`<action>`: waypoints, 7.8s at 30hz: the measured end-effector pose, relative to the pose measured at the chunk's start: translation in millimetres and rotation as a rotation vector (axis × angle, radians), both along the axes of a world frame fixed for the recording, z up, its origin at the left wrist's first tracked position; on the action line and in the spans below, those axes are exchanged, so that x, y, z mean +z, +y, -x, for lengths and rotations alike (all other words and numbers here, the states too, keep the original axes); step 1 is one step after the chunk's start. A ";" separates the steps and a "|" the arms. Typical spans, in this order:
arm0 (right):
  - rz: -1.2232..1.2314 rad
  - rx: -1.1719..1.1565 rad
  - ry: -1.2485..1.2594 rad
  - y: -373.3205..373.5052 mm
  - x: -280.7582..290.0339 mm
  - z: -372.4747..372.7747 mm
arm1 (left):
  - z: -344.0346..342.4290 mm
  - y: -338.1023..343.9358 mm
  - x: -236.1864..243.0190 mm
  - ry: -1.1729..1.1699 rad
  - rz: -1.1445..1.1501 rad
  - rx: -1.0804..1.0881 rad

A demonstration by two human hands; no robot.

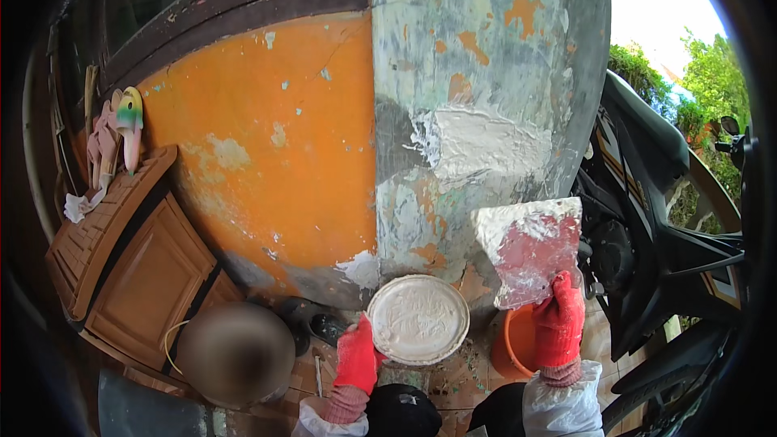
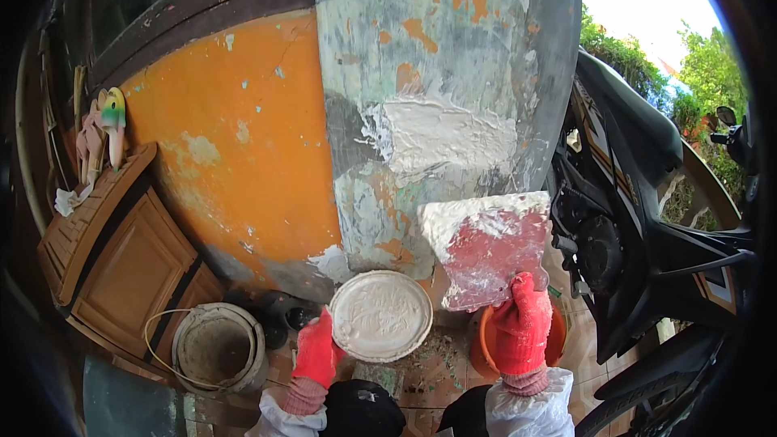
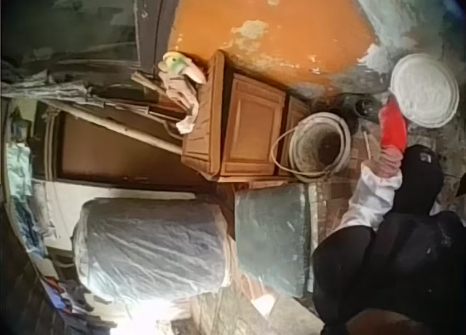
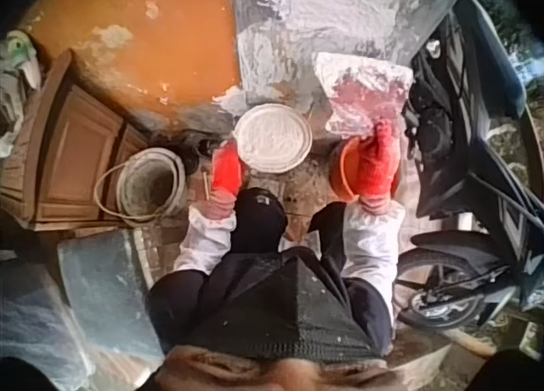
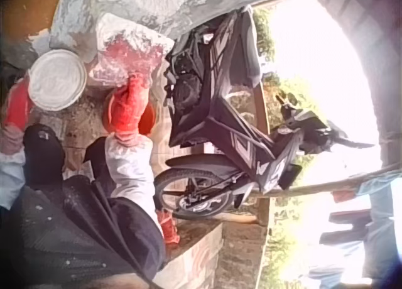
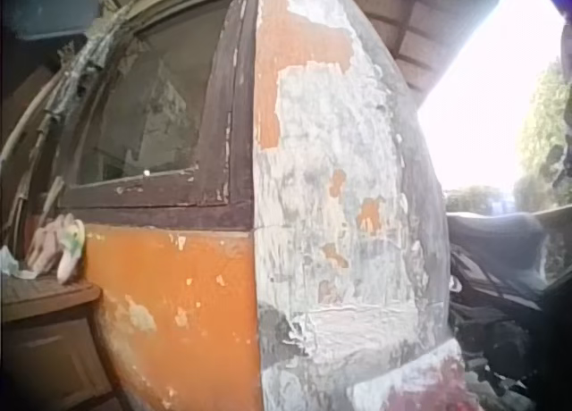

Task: The person applies wall putty onto a wall using a putty knife, scoops additional putty from a round lid, and spreads it over the wall surface. The person then scrapes excess putty back and forth between the putty knife and the lid.

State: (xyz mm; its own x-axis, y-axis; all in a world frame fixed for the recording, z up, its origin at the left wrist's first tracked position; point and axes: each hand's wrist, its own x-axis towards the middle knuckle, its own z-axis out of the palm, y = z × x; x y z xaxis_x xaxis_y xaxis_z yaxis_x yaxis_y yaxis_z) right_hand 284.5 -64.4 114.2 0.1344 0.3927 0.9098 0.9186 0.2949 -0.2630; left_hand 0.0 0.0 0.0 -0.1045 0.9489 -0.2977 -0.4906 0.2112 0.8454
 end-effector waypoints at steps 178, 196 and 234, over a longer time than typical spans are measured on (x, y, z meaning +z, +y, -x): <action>0.976 0.581 0.677 8.6 8.2 -14.8 | -62.7 -29.5 52.7 0.705 -0.140 -0.121; 0.961 0.535 0.920 -15.2 -9.6 -45.8 | -62.1 -26.6 56.1 0.705 -0.101 -0.141; 0.888 0.447 0.841 -16.0 -21.4 -63.5 | -63.3 -7.8 39.6 0.507 -0.145 -0.046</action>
State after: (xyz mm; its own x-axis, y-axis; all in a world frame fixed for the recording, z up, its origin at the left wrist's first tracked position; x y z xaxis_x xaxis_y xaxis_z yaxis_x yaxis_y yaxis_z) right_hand 348.1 -80.4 92.9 0.2348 0.9718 0.0193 0.2462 -0.0403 -0.9684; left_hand 63.3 -7.8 39.6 -0.1587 0.9836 -0.0856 -0.0056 0.0858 0.9963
